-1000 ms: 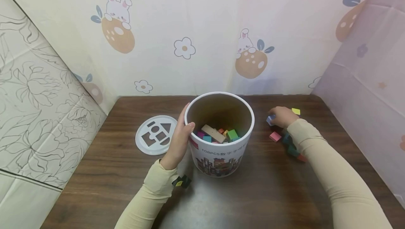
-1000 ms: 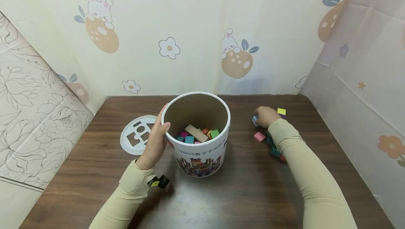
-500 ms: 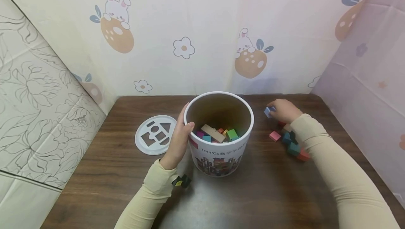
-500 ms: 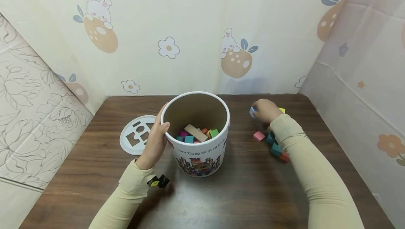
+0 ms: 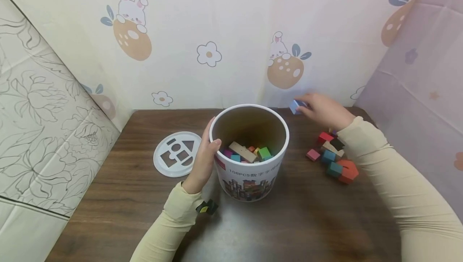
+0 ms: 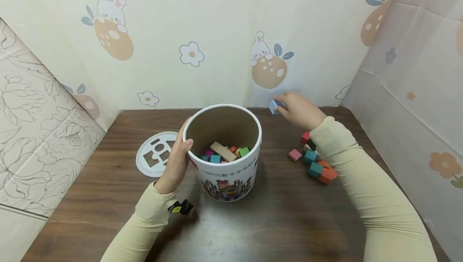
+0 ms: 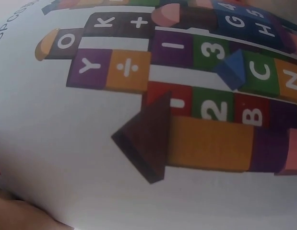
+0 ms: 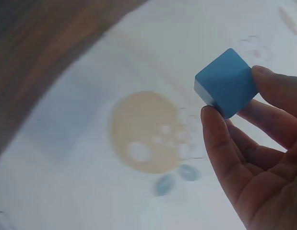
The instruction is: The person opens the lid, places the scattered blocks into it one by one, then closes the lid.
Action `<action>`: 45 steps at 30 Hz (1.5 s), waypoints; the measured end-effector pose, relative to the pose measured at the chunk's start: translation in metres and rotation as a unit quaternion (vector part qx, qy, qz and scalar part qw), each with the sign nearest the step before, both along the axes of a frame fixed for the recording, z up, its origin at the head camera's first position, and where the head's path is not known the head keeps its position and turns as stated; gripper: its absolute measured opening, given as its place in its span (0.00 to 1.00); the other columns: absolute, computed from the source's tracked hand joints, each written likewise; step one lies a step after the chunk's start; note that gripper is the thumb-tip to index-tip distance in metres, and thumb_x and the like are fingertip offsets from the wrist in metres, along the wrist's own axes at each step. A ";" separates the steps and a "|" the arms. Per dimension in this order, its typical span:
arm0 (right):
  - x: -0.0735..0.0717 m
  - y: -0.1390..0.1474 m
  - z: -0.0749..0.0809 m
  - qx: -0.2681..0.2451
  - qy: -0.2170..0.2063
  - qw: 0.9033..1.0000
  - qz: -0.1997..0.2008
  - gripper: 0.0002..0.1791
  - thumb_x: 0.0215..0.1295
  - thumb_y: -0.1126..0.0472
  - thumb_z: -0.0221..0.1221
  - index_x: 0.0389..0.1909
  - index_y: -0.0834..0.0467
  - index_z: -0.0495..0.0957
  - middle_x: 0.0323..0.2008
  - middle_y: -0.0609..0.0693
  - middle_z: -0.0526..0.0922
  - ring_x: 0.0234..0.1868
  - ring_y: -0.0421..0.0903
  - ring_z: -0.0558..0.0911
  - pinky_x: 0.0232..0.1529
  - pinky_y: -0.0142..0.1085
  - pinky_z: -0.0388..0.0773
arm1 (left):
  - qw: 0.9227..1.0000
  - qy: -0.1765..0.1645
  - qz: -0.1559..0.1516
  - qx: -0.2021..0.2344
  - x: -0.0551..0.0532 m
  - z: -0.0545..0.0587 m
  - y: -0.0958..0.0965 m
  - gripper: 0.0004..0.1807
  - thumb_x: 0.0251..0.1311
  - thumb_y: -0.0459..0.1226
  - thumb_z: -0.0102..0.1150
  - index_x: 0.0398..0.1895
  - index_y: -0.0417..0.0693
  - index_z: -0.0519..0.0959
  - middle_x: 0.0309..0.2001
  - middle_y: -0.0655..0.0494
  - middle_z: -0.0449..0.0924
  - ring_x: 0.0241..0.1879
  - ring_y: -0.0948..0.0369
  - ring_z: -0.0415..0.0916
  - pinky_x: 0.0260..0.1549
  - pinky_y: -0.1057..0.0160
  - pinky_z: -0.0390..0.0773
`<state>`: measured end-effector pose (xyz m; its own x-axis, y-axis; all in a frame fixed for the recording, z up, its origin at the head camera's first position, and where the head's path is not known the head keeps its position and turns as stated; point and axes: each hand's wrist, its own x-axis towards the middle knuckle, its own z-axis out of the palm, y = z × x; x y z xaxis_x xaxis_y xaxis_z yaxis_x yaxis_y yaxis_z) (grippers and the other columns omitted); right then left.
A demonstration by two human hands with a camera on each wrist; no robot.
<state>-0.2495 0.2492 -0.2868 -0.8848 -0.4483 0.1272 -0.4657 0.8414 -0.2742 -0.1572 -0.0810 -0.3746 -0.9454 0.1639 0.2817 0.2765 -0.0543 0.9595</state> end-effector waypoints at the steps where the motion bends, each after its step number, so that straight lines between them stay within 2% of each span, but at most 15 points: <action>1: 0.002 -0.004 0.005 -0.006 0.003 1.000 0.002 0.24 0.64 0.63 0.62 0.59 0.67 0.75 0.46 0.64 0.81 0.44 0.56 0.79 0.46 0.53 0.81 | 1.000 0.000 0.000 0.000 0.000 0.000 0.000 0.40 0.62 0.45 0.42 0.78 0.53 0.46 0.77 0.52 0.50 0.75 0.51 0.50 0.72 0.41 0.51; 6: 0.017 -0.021 0.029 -0.037 0.027 0.999 0.015 0.26 0.64 0.61 0.62 0.63 0.63 0.74 0.52 0.64 0.79 0.47 0.57 0.81 0.48 0.53 0.82 | 1.000 -0.004 0.001 0.005 -0.001 0.000 0.000 0.40 0.62 0.43 0.41 0.78 0.53 0.46 0.77 0.52 0.50 0.74 0.51 0.50 0.72 0.40 0.50; 10: 0.032 -0.036 0.044 -0.049 0.060 0.996 0.043 0.27 0.62 0.61 0.64 0.63 0.60 0.74 0.51 0.59 0.80 0.44 0.53 0.81 0.44 0.49 0.83 | 1.000 0.001 -0.002 0.015 -0.002 -0.002 0.000 0.40 0.62 0.44 0.41 0.78 0.51 0.45 0.77 0.51 0.50 0.75 0.50 0.49 0.72 0.39 0.49; 15: 0.046 -0.056 0.054 -0.038 0.088 0.990 0.103 0.26 0.59 0.62 0.67 0.60 0.60 0.77 0.49 0.57 0.83 0.43 0.51 0.83 0.42 0.47 0.84 | 1.000 0.005 -0.003 0.018 -0.002 -0.004 0.000 0.40 0.62 0.45 0.41 0.78 0.53 0.46 0.77 0.52 0.50 0.74 0.50 0.50 0.72 0.39 0.49; 20: 0.053 -0.077 0.048 -0.024 0.077 0.980 0.183 0.23 0.58 0.64 0.67 0.56 0.63 0.79 0.48 0.57 0.83 0.42 0.50 0.83 0.46 0.46 0.83 | 1.000 0.003 0.001 0.013 -0.002 -0.004 0.001 0.40 0.61 0.46 0.41 0.78 0.54 0.46 0.76 0.52 0.50 0.74 0.50 0.50 0.72 0.39 0.51; 24: 0.059 -0.091 0.041 -0.001 0.035 0.977 0.211 0.23 0.60 0.62 0.65 0.57 0.62 0.79 0.47 0.54 0.83 0.43 0.47 0.81 0.47 0.43 0.82 | 1.000 0.003 -0.002 0.009 -0.001 -0.004 0.000 0.41 0.62 0.47 0.41 0.78 0.52 0.45 0.77 0.52 0.49 0.74 0.50 0.50 0.71 0.38 0.52; 30: 0.066 -0.108 0.034 0.034 -0.011 0.975 0.219 0.23 0.61 0.58 0.65 0.58 0.59 0.79 0.48 0.50 0.82 0.44 0.42 0.80 0.50 0.40 0.82 | 1.000 0.002 -0.008 0.012 -0.001 -0.004 0.000 0.40 0.63 0.45 0.39 0.78 0.52 0.44 0.77 0.53 0.48 0.74 0.50 0.50 0.71 0.39 0.52; 37: 0.067 -0.119 0.025 0.076 -0.015 0.969 0.236 0.24 0.59 0.55 0.67 0.56 0.59 0.80 0.49 0.51 0.84 0.51 0.46 0.82 0.56 0.43 0.80 | 1.000 0.000 -0.005 0.009 -0.001 -0.004 0.001 0.39 0.64 0.45 0.39 0.78 0.53 0.44 0.76 0.56 0.49 0.74 0.52 0.51 0.71 0.40 0.53; 45: 0.066 -0.116 0.023 0.078 -0.014 0.970 0.231 0.25 0.60 0.53 0.67 0.57 0.57 0.80 0.51 0.50 0.84 0.52 0.46 0.82 0.57 0.43 0.79 | 1.000 0.003 -0.007 0.016 0.001 -0.002 0.001 0.38 0.64 0.44 0.39 0.78 0.52 0.45 0.76 0.54 0.50 0.74 0.51 0.51 0.72 0.40 0.53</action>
<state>-0.1831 0.1330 -0.2635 -0.5873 -0.8094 0.0049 -0.7968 0.5771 -0.1793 -0.1565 -0.0795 -0.3763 -0.9411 0.1683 0.2932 0.2818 -0.0889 0.9554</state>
